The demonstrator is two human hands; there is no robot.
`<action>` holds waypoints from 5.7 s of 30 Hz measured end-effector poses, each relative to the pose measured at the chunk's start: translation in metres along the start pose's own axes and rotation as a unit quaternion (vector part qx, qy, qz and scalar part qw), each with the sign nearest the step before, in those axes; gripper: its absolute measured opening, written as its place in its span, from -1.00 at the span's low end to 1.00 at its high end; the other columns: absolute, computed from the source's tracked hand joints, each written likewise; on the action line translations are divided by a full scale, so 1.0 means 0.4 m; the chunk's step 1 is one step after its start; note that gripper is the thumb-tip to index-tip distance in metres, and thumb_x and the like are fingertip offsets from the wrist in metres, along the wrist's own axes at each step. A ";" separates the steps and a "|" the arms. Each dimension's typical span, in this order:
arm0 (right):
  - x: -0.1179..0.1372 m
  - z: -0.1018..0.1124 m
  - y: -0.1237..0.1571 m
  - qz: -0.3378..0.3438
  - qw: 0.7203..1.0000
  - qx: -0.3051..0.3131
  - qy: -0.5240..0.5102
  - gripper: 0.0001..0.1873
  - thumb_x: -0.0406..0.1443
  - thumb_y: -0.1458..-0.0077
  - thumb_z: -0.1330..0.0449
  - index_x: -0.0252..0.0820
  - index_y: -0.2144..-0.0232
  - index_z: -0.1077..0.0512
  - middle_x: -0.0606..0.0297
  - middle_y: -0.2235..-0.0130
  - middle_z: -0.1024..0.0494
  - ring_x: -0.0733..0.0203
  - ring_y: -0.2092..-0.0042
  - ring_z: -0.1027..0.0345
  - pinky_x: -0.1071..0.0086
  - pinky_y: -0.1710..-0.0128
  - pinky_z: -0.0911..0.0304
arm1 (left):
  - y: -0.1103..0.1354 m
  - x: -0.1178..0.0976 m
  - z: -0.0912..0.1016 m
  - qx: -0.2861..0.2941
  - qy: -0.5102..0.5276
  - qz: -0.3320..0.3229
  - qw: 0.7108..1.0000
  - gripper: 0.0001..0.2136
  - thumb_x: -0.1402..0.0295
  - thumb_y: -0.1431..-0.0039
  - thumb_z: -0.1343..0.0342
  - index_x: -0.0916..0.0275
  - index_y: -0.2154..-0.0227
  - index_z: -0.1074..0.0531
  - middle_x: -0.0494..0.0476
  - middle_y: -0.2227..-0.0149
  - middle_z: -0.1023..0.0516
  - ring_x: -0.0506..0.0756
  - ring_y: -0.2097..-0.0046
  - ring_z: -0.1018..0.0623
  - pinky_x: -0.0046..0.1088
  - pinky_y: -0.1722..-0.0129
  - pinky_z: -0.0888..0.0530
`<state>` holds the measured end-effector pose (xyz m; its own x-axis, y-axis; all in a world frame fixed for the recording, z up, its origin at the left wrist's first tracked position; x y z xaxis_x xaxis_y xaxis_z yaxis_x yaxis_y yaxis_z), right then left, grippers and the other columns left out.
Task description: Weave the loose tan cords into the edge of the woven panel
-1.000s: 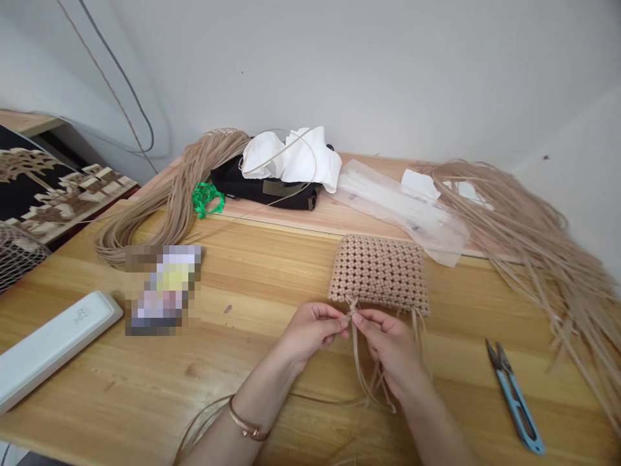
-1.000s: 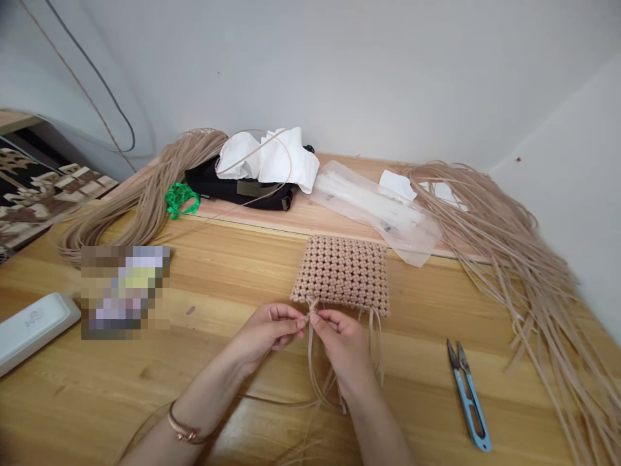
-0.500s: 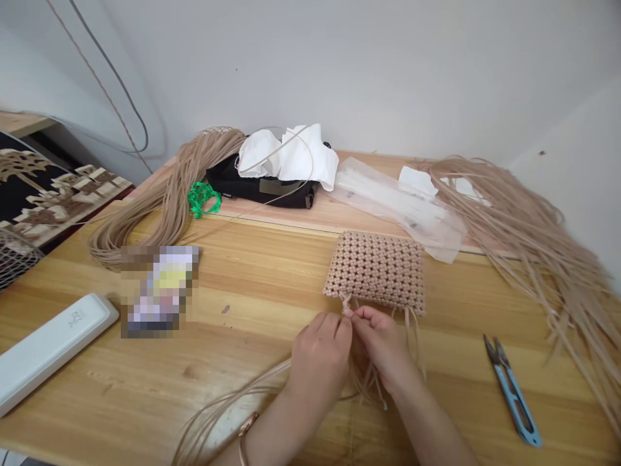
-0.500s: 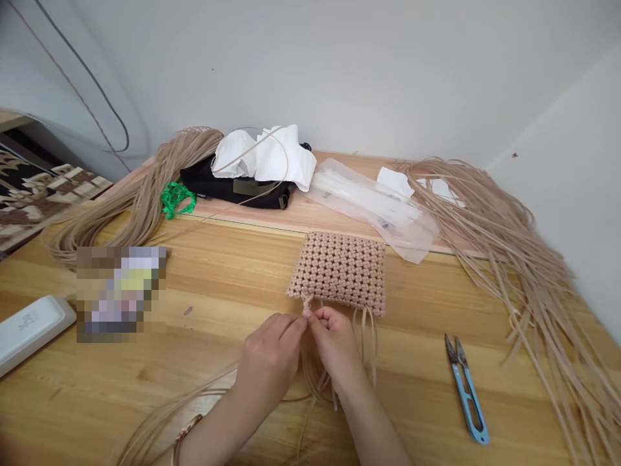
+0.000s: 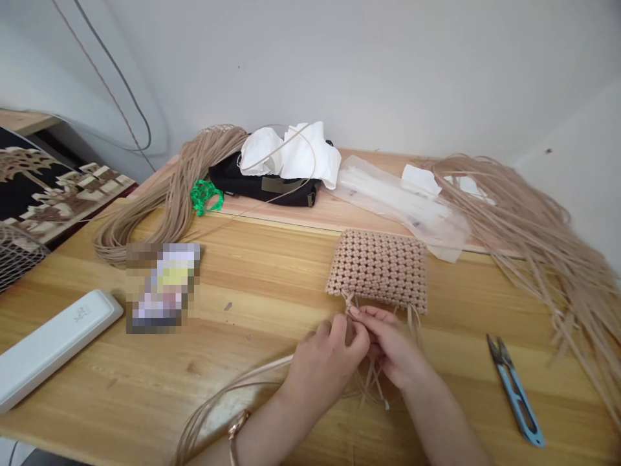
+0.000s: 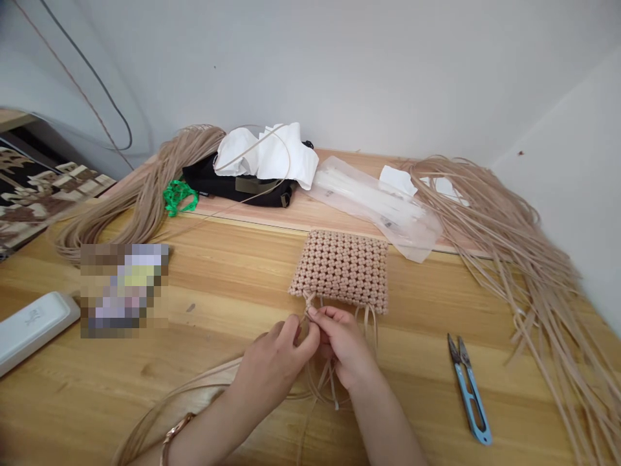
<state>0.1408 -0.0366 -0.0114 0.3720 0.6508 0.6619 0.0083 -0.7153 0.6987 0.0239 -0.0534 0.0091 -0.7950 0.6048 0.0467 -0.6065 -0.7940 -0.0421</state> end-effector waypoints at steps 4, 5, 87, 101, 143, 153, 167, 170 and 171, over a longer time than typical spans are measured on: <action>0.000 -0.005 0.001 -0.002 1.000 -0.009 -0.014 -0.72 -0.21 0.33 -0.33 -0.25 0.65 -0.32 0.47 0.69 -0.33 0.48 0.66 -0.13 0.60 0.69 0.00 | 0.000 0.002 0.000 0.021 -0.013 -0.017 1.000 -0.78 0.44 -0.12 0.20 0.21 0.16 -0.20 0.06 0.42 -0.25 0.02 0.49 -0.40 -0.51 0.65 -0.40; 0.000 -0.006 0.002 0.000 1.000 -0.011 -0.017 -0.72 -0.22 0.33 -0.33 -0.26 0.65 -0.32 0.47 0.69 -0.33 0.49 0.66 -0.13 0.60 0.69 0.00 | -0.001 0.003 0.001 0.025 -0.015 -0.017 0.999 -0.77 0.44 -0.12 0.20 0.20 0.15 -0.19 0.07 0.42 -0.24 0.03 0.50 -0.40 -0.51 0.66 -0.40; 0.013 -0.001 0.000 0.095 0.993 0.017 0.074 -0.72 -0.13 0.28 -0.29 -0.26 0.60 -0.45 0.54 0.78 -0.11 0.50 0.70 0.19 0.51 0.70 0.28 | -0.008 0.039 -0.008 -0.063 0.644 0.209 0.733 -0.65 0.28 -0.17 0.16 0.32 0.62 -0.34 0.02 0.54 -0.28 -0.05 0.45 -0.32 -0.54 0.44 -0.27; -0.010 -0.012 0.003 0.145 0.983 -0.038 0.105 -0.66 -0.07 0.26 -0.25 -0.26 0.59 -0.39 0.56 0.75 -0.07 0.49 0.68 0.27 0.49 0.68 0.33 | 0.042 0.154 -0.032 -0.121 0.523 0.298 0.789 -0.72 0.40 -0.03 0.04 0.28 0.16 -0.33 0.16 0.23 -0.44 0.08 0.20 -0.42 -0.35 0.18 -0.35; -0.005 -0.025 0.003 0.083 0.997 0.000 -0.002 -0.79 -0.22 0.27 -0.29 -0.25 0.63 -0.39 0.34 0.61 -0.45 0.33 0.54 -0.28 0.48 0.51 -0.16 | -0.022 -0.051 -0.003 -0.166 -0.045 0.110 0.979 -0.82 0.61 -0.04 0.10 0.45 0.34 -0.38 0.11 0.54 -0.34 0.06 0.50 -0.38 -0.44 0.61 -0.29; -0.003 -0.018 0.000 0.067 0.997 -0.025 0.026 -0.76 -0.22 0.29 -0.31 -0.27 0.60 -0.36 0.36 0.63 -0.43 0.37 0.59 -0.23 0.50 0.59 -0.11 | -0.014 -0.050 -0.024 -0.195 -0.044 0.054 0.978 -0.84 0.62 -0.03 0.13 0.44 0.42 -0.36 0.14 0.53 -0.33 0.06 0.49 -0.35 -0.41 0.58 -0.24; -0.007 0.001 -0.008 0.129 0.987 -0.006 0.098 -0.69 -0.12 0.27 -0.27 -0.25 0.60 -0.35 0.50 0.74 -0.21 0.48 0.70 0.11 0.53 0.71 0.19 | -0.028 0.080 0.044 -0.053 0.422 0.216 0.879 -0.79 0.35 -0.13 0.16 0.26 0.45 -0.37 0.09 0.41 -0.41 0.03 0.33 -0.38 -0.42 0.31 -0.30; -0.001 -0.002 -0.002 0.134 0.983 -0.006 0.122 -0.71 -0.12 0.25 -0.26 -0.24 0.61 -0.36 0.51 0.75 -0.18 0.48 0.71 0.16 0.52 0.72 0.22 | -0.071 0.110 0.007 0.049 0.530 0.183 0.826 -0.76 0.35 -0.11 0.18 0.27 0.55 -0.33 0.03 0.53 -0.37 0.00 0.44 -0.35 -0.48 0.42 -0.28; 0.001 -0.003 0.000 0.138 0.982 -0.002 0.129 -0.72 -0.12 0.24 -0.25 -0.24 0.61 -0.37 0.48 0.74 -0.22 0.46 0.70 0.12 0.51 0.71 0.19 | -0.082 0.111 -0.007 0.082 0.570 0.165 0.801 -0.74 0.33 -0.11 0.18 0.28 0.60 -0.30 0.01 0.58 -0.33 -0.02 0.48 -0.32 -0.50 0.46 -0.27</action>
<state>0.1400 -0.0360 -0.0109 0.1127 0.4747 0.8729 -0.0639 -0.8732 0.4831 0.0085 -0.0006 0.0097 -0.4626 -0.0513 -0.8851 -0.4258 -0.8628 0.2726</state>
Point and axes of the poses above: each hand's wrist, its own y-axis away from the middle knuckle, its own z-axis out of the back of the hand, x = y × z, the point moved 1 cm from there along -y, towards the middle knuckle
